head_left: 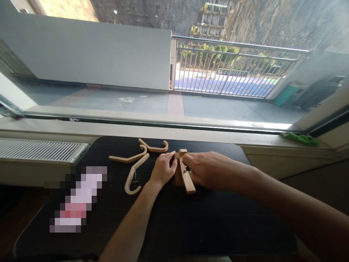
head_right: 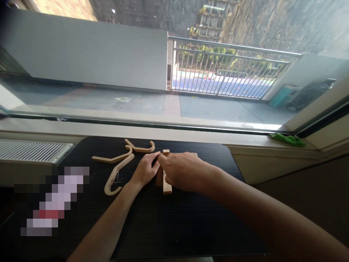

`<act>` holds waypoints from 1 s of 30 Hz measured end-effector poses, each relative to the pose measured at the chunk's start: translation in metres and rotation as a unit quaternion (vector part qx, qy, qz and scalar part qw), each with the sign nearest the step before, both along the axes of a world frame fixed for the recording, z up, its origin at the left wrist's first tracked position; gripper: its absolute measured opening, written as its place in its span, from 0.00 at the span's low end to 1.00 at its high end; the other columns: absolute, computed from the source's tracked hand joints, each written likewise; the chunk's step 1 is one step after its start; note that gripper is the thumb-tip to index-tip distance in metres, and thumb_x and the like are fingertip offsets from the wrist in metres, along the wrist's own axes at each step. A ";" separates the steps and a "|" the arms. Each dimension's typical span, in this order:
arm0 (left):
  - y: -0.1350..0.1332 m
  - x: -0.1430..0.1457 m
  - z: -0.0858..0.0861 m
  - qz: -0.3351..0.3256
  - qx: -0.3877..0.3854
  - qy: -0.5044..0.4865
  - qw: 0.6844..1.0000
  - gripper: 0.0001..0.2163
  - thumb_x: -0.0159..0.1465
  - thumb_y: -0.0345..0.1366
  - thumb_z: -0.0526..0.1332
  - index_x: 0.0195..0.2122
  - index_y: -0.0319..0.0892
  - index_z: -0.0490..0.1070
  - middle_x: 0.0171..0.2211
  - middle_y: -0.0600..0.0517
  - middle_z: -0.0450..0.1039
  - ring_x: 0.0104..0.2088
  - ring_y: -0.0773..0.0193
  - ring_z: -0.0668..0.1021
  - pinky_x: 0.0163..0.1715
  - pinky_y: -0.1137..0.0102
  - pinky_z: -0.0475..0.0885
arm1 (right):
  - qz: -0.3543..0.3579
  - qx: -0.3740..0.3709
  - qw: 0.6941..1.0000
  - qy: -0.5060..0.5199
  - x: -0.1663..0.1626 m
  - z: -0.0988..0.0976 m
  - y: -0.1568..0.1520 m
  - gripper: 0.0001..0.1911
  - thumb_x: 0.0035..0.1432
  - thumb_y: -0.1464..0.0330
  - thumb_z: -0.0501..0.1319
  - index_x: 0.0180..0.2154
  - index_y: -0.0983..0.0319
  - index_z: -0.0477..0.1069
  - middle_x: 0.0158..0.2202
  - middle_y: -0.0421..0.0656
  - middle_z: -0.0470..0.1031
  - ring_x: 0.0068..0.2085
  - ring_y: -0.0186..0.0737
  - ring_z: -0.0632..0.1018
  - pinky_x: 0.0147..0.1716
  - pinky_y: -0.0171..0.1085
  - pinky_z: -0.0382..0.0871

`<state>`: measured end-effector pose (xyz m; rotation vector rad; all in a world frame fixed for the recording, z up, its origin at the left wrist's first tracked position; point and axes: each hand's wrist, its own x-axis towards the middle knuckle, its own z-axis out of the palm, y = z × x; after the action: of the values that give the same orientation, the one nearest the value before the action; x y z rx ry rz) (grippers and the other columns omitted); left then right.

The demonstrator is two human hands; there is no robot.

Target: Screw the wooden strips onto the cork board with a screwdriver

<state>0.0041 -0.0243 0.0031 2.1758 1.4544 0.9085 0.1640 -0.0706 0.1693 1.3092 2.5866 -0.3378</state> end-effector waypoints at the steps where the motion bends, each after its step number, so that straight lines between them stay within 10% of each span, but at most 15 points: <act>1: 0.000 0.000 -0.001 0.000 0.002 -0.002 1.000 0.16 0.65 0.33 0.55 0.51 0.38 0.73 0.50 0.43 0.78 0.52 0.51 0.77 0.57 0.56 0.70 | -0.006 -0.008 1.000 -0.001 0.000 0.001 0.000 0.10 0.66 0.67 0.55 0.47 0.63 0.67 0.46 0.50 0.77 0.40 0.47 0.80 0.33 0.37 0.67; 30: 0.001 0.010 -0.010 0.021 -0.023 -0.027 0.999 0.15 0.65 0.34 0.56 0.52 0.39 0.70 0.51 0.42 0.77 0.55 0.51 0.76 0.63 0.51 0.61 | -0.033 -0.014 0.999 -0.015 0.005 0.005 0.007 0.13 0.62 0.76 0.53 0.46 0.60 0.70 0.37 0.51 0.79 0.36 0.49 0.80 0.34 0.41 0.66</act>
<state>0.0137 -0.0235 -0.0070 2.0781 1.4851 0.9314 0.1689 -0.0636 0.1739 1.3812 2.5089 -0.3610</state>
